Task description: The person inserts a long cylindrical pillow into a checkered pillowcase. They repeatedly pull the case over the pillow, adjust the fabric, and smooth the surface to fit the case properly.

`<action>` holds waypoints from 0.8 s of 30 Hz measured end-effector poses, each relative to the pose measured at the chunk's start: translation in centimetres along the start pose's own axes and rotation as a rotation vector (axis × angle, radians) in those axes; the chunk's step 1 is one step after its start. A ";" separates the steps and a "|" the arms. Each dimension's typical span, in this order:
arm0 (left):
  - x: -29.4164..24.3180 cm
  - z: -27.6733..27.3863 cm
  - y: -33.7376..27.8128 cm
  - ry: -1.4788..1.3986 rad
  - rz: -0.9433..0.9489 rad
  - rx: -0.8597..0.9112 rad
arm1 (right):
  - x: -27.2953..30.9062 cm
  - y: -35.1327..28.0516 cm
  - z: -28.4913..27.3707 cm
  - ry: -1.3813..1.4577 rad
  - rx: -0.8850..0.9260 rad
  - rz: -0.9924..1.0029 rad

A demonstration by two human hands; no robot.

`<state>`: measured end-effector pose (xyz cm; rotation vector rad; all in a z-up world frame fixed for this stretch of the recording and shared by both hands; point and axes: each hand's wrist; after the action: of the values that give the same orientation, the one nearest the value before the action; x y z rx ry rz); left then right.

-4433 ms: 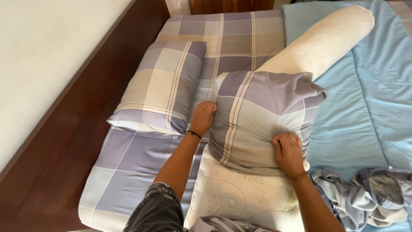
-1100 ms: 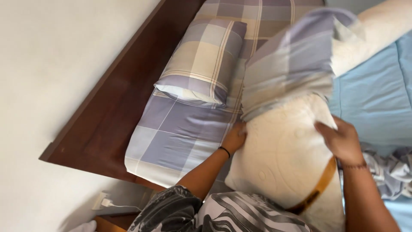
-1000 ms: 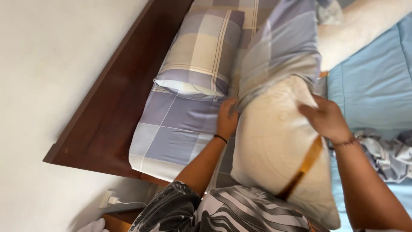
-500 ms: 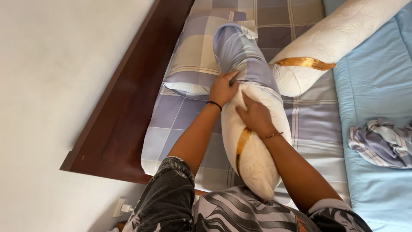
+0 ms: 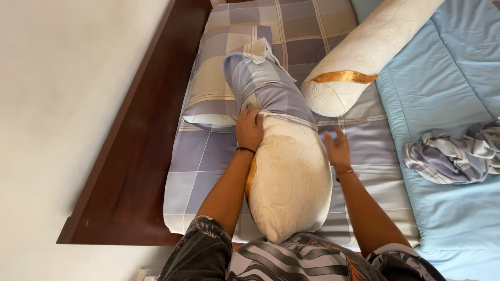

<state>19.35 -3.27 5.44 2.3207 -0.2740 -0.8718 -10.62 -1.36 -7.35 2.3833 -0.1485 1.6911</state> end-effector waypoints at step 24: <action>-6.4 17.3 -1.4 0.052 -0.040 0.453 | -6.3 -1.9 -20.3 -0.555 -0.419 -0.337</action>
<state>3.19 -8.21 -2.14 2.7698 -0.4413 -0.8326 -31.01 4.92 -7.12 2.3144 -0.1561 0.7402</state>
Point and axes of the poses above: each hand's wrist, its own y-axis towards the middle knuckle, its own z-axis out of the palm, x = y × z, and after that the axes turned 4 degrees about x, right-handed
